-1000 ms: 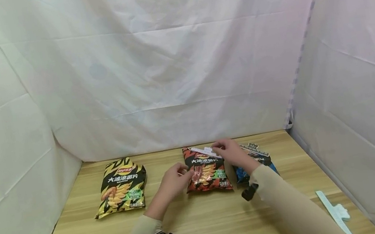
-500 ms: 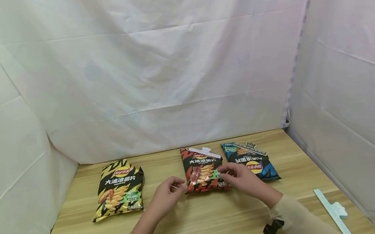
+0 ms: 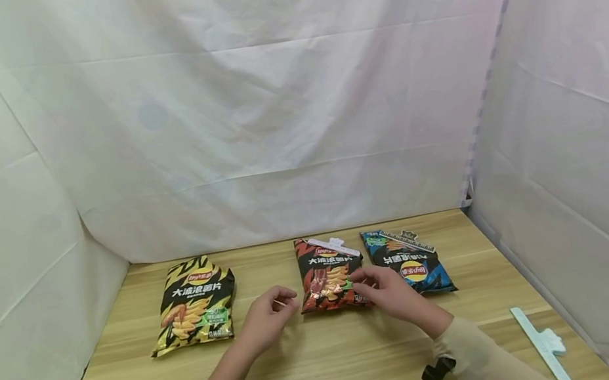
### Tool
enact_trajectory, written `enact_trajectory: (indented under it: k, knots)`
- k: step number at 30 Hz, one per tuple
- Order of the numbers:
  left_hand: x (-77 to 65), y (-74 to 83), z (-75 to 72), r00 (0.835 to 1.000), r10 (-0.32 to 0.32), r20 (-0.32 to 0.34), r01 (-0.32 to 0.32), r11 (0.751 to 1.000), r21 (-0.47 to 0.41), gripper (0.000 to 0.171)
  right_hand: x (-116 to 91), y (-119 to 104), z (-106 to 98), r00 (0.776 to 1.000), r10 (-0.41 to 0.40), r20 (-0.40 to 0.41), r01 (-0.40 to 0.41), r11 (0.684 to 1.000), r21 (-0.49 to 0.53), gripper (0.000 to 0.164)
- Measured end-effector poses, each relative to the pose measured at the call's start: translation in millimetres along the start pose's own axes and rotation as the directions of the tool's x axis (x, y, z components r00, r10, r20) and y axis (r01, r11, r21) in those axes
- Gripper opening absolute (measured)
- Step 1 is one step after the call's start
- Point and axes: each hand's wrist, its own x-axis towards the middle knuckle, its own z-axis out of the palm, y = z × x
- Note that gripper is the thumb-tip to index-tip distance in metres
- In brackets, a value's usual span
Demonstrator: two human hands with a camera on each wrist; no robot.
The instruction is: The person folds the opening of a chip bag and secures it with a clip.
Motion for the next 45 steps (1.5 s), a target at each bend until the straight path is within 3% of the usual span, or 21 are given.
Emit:
enact_trajectory:
  k: [3,9,18,22,26,32,37,40,45]
  knots:
    - [1.7,-1.4,-15.9,0.999,0.031,-0.018,-0.030,0.998,0.051,0.026,6,-6,7,1.000,-0.009,0.014,0.008,1.000,0.030,0.027]
    - [1.0,-4.1,-68.0,0.994,0.050,-0.095,-0.040,0.994,0.100,0.027,23,-24,30,0.998,-0.038,0.046,0.034,0.995,0.096,0.031]
    - [-7.1,-23.4,-132.4,0.979,0.010,-0.202,0.031,0.979,0.201,0.044,56,-52,68,0.991,-0.090,0.099,0.082,0.993,0.081,0.030]
    - [-10.2,-34.2,-150.2,0.973,-0.020,-0.230,0.068,0.976,0.207,0.051,69,-65,88,0.989,-0.084,0.119,0.071,0.992,0.107,0.030]
    - [-14.1,-40.5,-169.5,0.965,-0.088,-0.246,0.132,0.977,0.167,0.060,83,-75,110,0.990,-0.066,0.129,0.054,0.994,0.094,0.036]
    - [-15.8,-50.6,-196.2,0.923,-0.226,-0.313,0.278,0.951,0.132,0.075,106,-81,140,0.988,0.034,0.153,-0.053,0.990,0.127,0.059]
    - [-14.3,-61.5,-211.3,0.885,-0.351,-0.305,0.394,0.915,0.090,0.087,118,-86,156,0.981,0.126,0.148,-0.151,0.973,0.176,0.076]
    - [-12.4,-68.5,-216.6,0.870,-0.395,-0.295,0.429,0.901,0.058,0.093,125,-88,166,0.975,0.170,0.142,-0.199,0.954,0.224,0.077]
    - [-9.5,-74.6,-219.8,0.858,-0.430,-0.280,0.457,0.889,0.033,0.095,133,-91,183,0.965,0.229,0.124,-0.256,0.923,0.286,0.076]
